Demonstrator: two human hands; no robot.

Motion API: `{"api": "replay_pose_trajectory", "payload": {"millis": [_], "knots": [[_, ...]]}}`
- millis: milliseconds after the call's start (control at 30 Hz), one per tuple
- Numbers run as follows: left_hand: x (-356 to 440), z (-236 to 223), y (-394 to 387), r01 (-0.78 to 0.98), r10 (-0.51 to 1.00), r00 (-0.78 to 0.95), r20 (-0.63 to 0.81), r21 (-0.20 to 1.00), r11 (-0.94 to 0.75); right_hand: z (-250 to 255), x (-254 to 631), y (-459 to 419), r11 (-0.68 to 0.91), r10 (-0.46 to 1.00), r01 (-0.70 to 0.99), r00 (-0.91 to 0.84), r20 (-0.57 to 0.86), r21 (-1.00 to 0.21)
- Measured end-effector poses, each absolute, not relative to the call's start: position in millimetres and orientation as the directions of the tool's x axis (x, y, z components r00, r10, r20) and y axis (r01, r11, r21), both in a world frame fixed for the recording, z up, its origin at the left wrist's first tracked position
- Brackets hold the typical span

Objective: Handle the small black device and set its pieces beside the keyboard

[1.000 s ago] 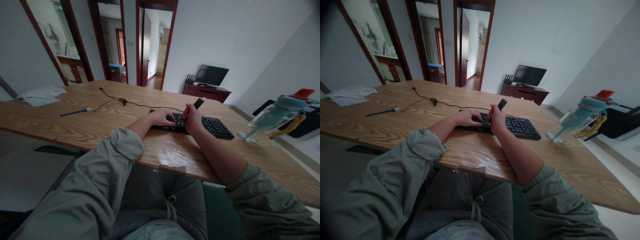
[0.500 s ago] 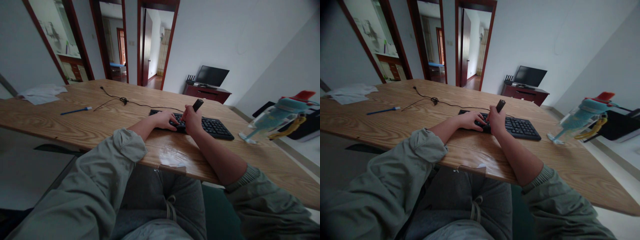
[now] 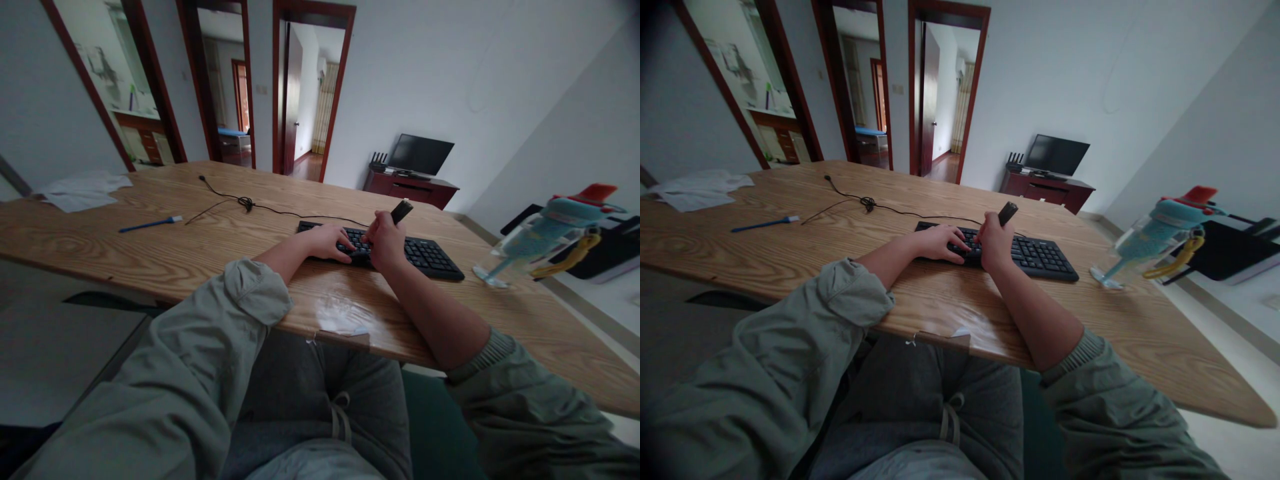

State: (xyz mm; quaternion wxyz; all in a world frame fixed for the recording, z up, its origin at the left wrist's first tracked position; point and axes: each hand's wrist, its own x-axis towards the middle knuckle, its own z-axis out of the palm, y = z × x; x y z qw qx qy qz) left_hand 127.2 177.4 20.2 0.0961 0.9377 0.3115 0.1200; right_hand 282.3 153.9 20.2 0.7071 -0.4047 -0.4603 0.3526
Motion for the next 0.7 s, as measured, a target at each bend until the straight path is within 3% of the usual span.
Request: {"api": "replay_pose_trajectory", "payload": {"millis": [333, 533, 700], "knots": [[125, 20, 175, 0.544, 0.609, 0.770, 0.193, 0.299, -0.784, 24, 292, 151, 0.303, 0.947, -0.180, 0.163, 0.275, -0.936], [121, 22, 173, 0.514, 0.596, 0.769, 0.230, 0.331, -0.791, 23, 299, 153, 0.314, 0.944, -0.162, 0.157, 0.290, -0.935], [118, 22, 174, 0.532, 0.632, 0.703, 0.326, 0.348, -0.772, 30, 300, 150, 0.302, 0.953, -0.252, 0.096, 0.287, -0.919]]}}
